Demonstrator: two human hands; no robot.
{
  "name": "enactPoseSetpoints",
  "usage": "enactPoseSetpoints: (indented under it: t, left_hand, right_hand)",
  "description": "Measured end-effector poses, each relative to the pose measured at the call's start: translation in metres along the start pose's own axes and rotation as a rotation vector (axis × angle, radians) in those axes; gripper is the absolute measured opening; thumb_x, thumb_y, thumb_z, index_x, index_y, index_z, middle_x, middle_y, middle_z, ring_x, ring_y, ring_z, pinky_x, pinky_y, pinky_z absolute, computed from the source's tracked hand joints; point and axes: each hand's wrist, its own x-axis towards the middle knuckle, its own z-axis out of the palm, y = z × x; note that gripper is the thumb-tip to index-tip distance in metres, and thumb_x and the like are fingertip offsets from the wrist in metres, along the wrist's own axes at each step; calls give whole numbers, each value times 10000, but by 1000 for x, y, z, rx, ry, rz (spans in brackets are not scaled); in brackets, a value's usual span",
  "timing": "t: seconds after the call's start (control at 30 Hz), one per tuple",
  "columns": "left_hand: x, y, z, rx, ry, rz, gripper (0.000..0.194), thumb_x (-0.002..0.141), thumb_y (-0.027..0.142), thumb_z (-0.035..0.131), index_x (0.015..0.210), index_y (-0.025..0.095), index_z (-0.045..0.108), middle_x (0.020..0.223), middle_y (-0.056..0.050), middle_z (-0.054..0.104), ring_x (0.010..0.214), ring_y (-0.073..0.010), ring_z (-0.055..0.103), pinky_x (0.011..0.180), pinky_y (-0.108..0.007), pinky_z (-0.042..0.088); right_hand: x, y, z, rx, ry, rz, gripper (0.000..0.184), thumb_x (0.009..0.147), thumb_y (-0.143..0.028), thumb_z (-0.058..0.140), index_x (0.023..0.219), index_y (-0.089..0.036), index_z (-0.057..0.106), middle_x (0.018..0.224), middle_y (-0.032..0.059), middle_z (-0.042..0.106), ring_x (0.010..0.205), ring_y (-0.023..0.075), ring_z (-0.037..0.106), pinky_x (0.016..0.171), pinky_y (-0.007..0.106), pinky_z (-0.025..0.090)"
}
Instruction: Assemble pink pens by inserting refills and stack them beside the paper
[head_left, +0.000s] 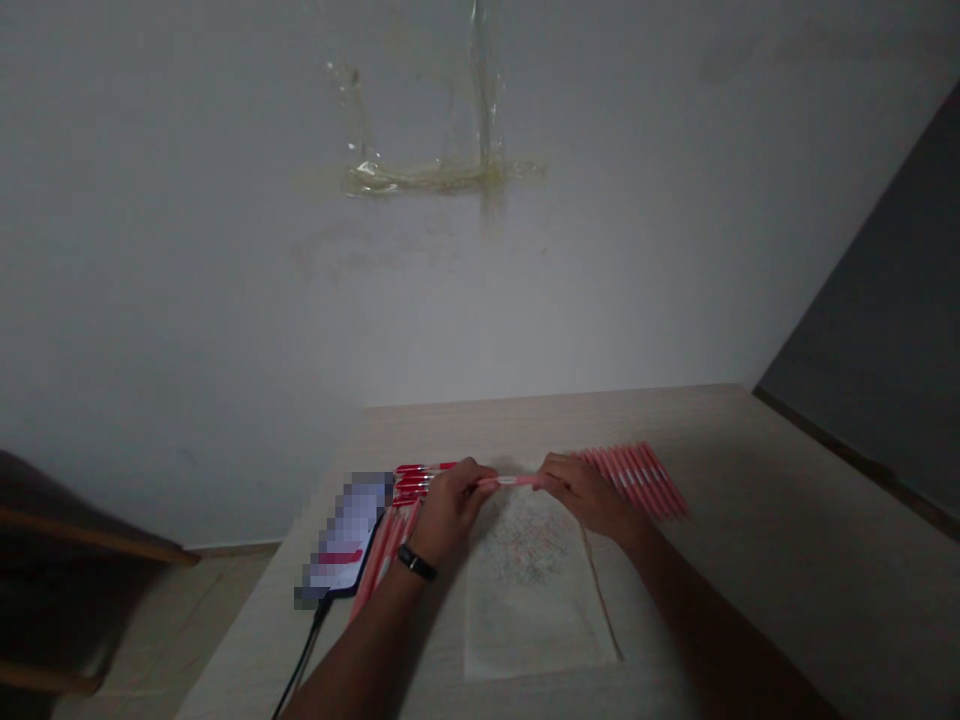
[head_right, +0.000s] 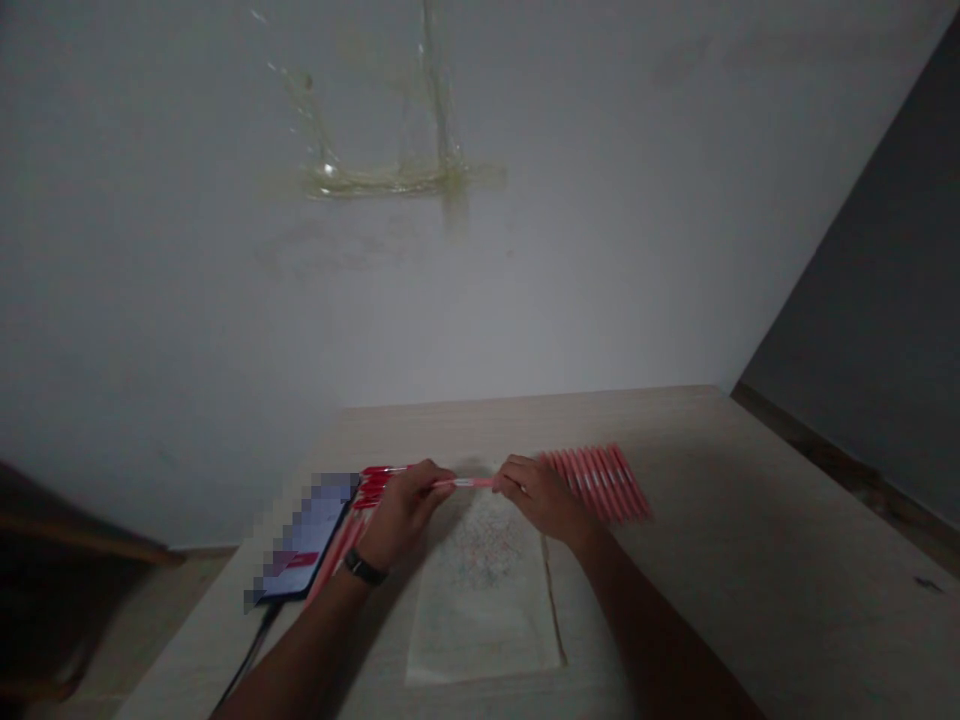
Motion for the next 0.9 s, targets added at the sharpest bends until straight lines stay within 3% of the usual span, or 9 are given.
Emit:
enactPoseSetpoints:
  t: [0.13, 0.27, 0.37, 0.57, 0.73, 0.9]
  left_hand:
    - [-1, 2, -2, 83, 12, 137, 286, 985, 392, 511, 989, 194, 717, 887, -67, 661, 856, -191, 587, 771, -299, 415]
    - [-3, 5, -1, 168, 13, 179, 272, 986, 376, 515, 1006, 199, 719, 855, -65, 659, 844, -196, 582, 765, -306, 409]
    - [-3, 9, 2, 197, 9, 144, 281, 983, 375, 514, 983, 197, 730, 840, -67, 673, 824, -200, 594, 747, -308, 406]
    - [-4, 13, 13, 57, -21, -66, 350, 981, 392, 494, 853, 176, 738, 772, -45, 715, 716, -177, 633, 678, -279, 418]
    - [-1, 8, 14, -23, 25, -119, 317, 949, 401, 535, 880, 170, 740, 838, -55, 742, 768, -192, 658, 692, -279, 449]
    - [-1, 7, 13, -21, 65, -123, 307, 936, 402, 547, 906, 174, 749, 887, -66, 756, 803, -199, 668, 728, -291, 473]
  right_hand:
    - [-1, -6, -2, 2, -101, -18, 377, 1051, -435, 391, 926, -193, 652, 866, 15, 623, 827, 155, 598, 753, 262, 401]
    - [-2, -1, 3, -109, -173, 11, 382, 1054, -416, 386, 909, -182, 650, 878, 38, 662, 839, 174, 610, 761, 273, 410]
    - [-1, 6, 6, -297, -188, 38, 330, 1040, -365, 444, 863, -171, 644, 880, 58, 683, 861, 195, 611, 780, 294, 397]
    - [3, 7, 5, -529, -149, 32, 257, 984, -378, 564, 834, -181, 633, 871, 58, 687, 858, 208, 598, 775, 312, 362]
    - [1, 3, 2, -334, -5, 47, 288, 987, -403, 559, 818, -180, 628, 817, 34, 660, 802, 182, 583, 724, 289, 361]
    - [-1, 9, 2, -53, 55, 63, 322, 1037, -268, 427, 812, -177, 638, 798, 16, 656, 793, 156, 600, 758, 274, 396]
